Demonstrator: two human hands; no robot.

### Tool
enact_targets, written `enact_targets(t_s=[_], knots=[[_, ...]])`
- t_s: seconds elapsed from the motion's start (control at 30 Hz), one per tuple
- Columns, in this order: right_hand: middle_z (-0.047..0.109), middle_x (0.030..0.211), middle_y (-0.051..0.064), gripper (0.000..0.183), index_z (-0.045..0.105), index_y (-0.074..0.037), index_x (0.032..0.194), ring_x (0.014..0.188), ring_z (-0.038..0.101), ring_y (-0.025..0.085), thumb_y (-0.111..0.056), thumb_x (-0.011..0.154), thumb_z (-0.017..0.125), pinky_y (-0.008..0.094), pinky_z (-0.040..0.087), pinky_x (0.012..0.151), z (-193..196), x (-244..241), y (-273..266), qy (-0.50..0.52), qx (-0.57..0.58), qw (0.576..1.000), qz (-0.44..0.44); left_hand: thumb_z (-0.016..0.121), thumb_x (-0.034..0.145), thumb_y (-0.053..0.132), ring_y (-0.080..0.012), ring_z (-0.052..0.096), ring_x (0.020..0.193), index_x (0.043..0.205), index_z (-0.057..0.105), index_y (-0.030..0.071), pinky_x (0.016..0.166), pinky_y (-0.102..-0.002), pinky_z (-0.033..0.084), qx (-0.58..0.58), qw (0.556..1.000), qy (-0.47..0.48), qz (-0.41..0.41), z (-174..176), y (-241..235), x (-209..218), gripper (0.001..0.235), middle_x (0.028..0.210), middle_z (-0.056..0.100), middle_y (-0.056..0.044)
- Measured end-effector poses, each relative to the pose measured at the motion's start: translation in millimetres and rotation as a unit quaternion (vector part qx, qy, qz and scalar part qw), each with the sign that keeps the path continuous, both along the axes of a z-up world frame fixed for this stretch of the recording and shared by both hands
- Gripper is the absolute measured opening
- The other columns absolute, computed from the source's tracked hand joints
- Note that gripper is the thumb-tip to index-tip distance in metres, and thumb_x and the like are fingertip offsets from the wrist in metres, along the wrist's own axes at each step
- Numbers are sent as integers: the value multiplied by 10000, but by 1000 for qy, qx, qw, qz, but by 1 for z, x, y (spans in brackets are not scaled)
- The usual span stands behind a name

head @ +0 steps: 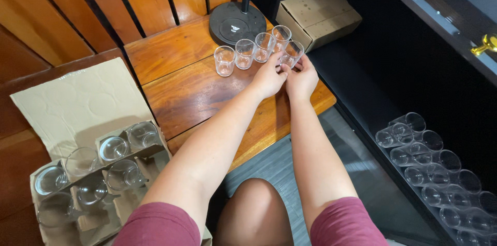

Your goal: The person opens a cardboard box on a wooden bench and removes small clear glasses one by one, placing them on the bench surface. The person continues to unpack the glasses from the box and arrange them in a row on the bench.

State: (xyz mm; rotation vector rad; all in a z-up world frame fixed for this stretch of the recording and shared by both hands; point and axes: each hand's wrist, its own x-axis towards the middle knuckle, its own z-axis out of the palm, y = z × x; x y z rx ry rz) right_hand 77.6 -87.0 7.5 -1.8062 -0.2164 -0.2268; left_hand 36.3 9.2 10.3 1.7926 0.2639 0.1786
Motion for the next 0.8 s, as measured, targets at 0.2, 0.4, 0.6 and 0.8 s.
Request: enact_targets(t_s=[0.2,0.4,0.6,0.8], knots=[[748,1170,80,685,644,-102,1372,1045,753,132,-116,756,942,219,661,837,-6,8,-6,10,-68,997,-33,638,959,92,-327,528,1402,1609,302,53,1192,-410,454,31,999,11,-18,17,-1,-8,734,1558,443,-327],[591,1371,335,869,468,100,1476,1297,614,396,60,740,929,360,628,1000,-48,40,-11,41,32,999,5,691,939,190,-240,519,1416,1631,262,66,1207,-386,428,75,995,58,-12,22,-4,-19,823,1576,460,-260],[633,1314,262,656,580,61,1389,1250,659,319,42,809,885,334,634,968,-28,3,-42,33,107,994,-5,791,851,349,-194,662,1246,1458,560,170,1032,-338,571,167,984,42,-53,0,-4,-33,673,1372,676,-125],[674,1088,97,419,714,3,1231,985,688,118,44,835,842,258,629,873,-18,-64,-33,9,172,985,27,729,916,145,-467,610,1253,1373,579,-61,1048,-514,537,31,990,-43,-127,68,-10,-149,523,1339,612,-372]])
